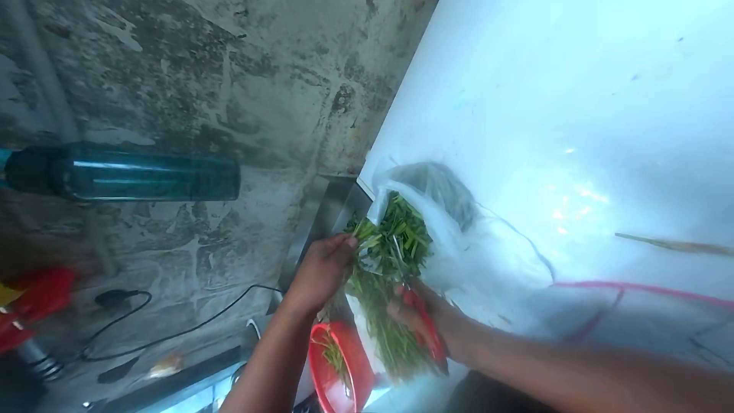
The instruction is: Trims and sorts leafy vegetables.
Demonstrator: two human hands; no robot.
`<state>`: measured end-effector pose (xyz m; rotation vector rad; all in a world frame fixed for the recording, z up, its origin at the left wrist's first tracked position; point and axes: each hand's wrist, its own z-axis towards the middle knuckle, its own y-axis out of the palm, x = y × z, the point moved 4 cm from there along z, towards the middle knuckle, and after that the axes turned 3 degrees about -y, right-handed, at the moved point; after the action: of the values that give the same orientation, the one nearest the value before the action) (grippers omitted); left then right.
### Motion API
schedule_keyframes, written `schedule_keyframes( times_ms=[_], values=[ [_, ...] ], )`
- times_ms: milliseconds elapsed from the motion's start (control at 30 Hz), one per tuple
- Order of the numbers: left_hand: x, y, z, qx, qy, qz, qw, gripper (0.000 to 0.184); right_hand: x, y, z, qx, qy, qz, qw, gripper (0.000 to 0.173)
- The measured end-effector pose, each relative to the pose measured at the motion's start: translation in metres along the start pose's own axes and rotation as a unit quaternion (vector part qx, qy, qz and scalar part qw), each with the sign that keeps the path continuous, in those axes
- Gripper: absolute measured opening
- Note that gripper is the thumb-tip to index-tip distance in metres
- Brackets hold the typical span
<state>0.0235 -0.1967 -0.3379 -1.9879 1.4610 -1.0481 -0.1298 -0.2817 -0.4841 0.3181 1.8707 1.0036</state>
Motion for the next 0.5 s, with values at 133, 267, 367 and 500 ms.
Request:
schedule_keyframes(
  times_ms=[133, 267, 367, 500],
  values=[
    [0.005, 0.017, -0.007, -0.013, 0.002, -0.018, 1.000, 0.026, -0.006, 0.005, -0.002, -0.037, -0.006, -0.052, 0.998, 0.076],
    [0.004, 0.032, -0.008, -0.043, 0.002, 0.058, 0.997, 0.025, -0.024, 0.000, 0.005, -0.006, -0.020, -0.070, 0.997, 0.075],
    [0.009, 0.031, -0.004, -0.054, -0.002, 0.138, 0.989, 0.027, -0.027, -0.008, 0.009, 0.054, -0.009, -0.107, 0.993, 0.058],
    [-0.002, 0.029, 0.009, -0.068, -0.021, 0.129, 0.989, 0.028, -0.019, -0.011, 0.009, 0.120, 0.008, -0.111, 0.987, 0.042]
  ],
)
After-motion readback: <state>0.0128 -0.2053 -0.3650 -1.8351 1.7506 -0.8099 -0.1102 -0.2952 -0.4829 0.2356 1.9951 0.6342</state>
